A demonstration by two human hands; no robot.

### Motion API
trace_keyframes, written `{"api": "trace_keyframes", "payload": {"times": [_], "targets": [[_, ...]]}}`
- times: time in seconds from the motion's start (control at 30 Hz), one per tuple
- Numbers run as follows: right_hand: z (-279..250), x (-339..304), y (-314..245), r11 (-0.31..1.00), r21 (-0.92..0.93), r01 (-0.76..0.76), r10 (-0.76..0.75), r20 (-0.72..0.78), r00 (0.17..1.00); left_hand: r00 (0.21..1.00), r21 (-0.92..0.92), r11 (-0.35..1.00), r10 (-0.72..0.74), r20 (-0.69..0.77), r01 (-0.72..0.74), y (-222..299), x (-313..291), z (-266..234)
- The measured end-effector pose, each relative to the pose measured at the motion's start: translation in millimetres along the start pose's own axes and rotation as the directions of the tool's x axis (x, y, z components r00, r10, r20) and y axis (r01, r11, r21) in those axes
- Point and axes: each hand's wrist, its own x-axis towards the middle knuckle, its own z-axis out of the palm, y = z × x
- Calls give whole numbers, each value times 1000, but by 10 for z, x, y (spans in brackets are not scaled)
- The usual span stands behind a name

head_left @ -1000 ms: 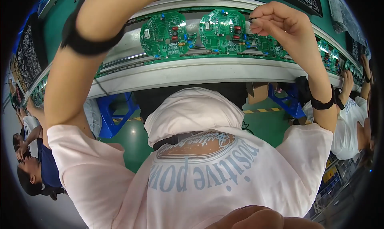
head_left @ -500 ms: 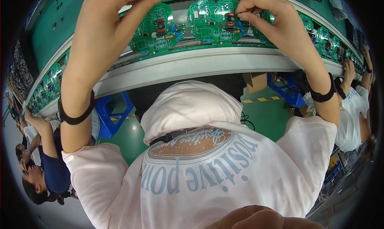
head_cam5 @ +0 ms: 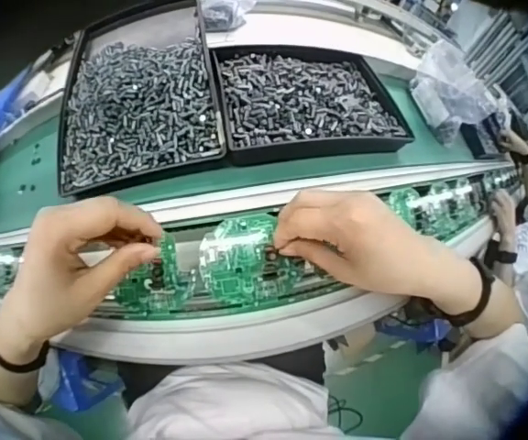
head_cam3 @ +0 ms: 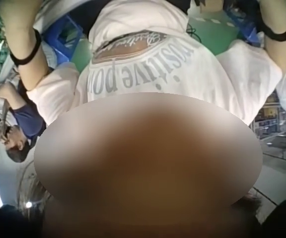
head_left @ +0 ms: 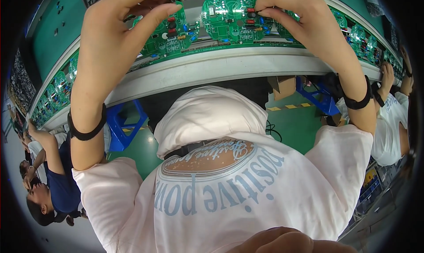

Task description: The person picks up components from a tray and inserts them into circuit boards on an assembly line. They use their hands to position each component into specific slots on the boards before repeating the process.

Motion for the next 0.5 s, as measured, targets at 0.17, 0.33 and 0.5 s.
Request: {"api": "trace_keyframes", "payload": {"times": [0.17,0.33,0.5], "targets": [[55,6,41,966,82,246,-232,-144,962,998,-23,1000,-16,66,18,-2,-18,1],[47,26,-10,965,10,263,-259,-134,956,993,-85,990,-103,62,108,54,-46,61],[-86,165,-303,994,-84,69,-67,29,997,967,-391,885,-219,134,254,-15,-118,36]]}}
